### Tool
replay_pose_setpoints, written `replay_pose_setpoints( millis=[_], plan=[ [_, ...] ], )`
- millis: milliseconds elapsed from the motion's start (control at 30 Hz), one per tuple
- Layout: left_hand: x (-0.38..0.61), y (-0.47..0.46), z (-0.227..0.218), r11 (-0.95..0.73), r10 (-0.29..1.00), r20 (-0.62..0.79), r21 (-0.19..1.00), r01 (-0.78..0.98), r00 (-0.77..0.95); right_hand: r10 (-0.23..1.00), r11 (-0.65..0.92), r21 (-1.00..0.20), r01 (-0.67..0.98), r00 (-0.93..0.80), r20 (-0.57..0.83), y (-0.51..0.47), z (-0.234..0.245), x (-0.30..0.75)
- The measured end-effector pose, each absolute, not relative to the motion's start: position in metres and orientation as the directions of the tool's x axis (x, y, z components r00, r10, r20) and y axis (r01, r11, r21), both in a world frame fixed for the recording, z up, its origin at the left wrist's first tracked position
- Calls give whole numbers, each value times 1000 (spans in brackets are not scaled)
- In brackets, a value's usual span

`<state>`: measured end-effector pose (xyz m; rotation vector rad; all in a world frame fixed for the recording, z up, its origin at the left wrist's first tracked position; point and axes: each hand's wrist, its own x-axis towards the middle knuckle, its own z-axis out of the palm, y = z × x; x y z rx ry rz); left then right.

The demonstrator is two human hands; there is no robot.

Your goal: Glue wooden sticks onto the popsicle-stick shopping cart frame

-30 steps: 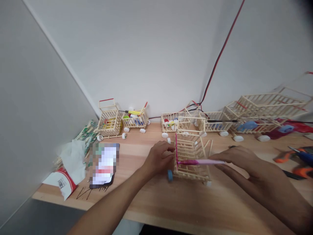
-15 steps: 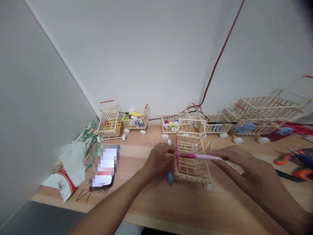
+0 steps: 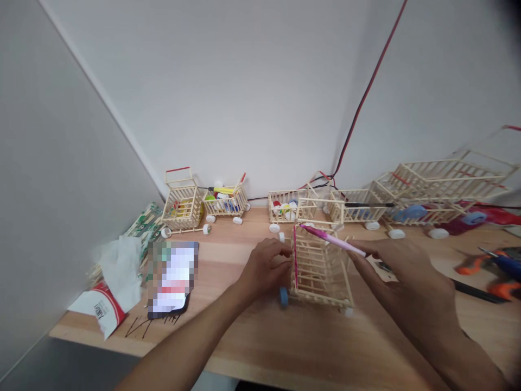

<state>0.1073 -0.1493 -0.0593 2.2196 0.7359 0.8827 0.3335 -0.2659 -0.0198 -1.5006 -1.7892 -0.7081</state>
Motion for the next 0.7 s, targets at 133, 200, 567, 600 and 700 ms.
replay_pose_setpoints(
  millis=[133, 200, 567, 600, 700],
  plan=[
    [108, -150, -61, -658, 678, 398, 703, 269, 618, 611, 172, -25, 985, -87, 787, -268, -21, 330],
    [108, -150, -62, -672, 667, 410, 693, 263, 622, 609, 175, -30, 984, -84, 789, -269, -20, 327],
    [108, -150, -63, -697, 646, 430, 669, 258, 630, 608, 149, -34, 988, -65, 791, -269, -20, 323],
    [108, -150, -63, -694, 650, 429, 671, 260, 628, 604, 147, -30, 989, -65, 794, -269, -20, 322],
    [108, -150, -63, -693, 651, 425, 671, 264, 628, 608, 148, -36, 988, -62, 791, -270, -20, 321]
  ],
)
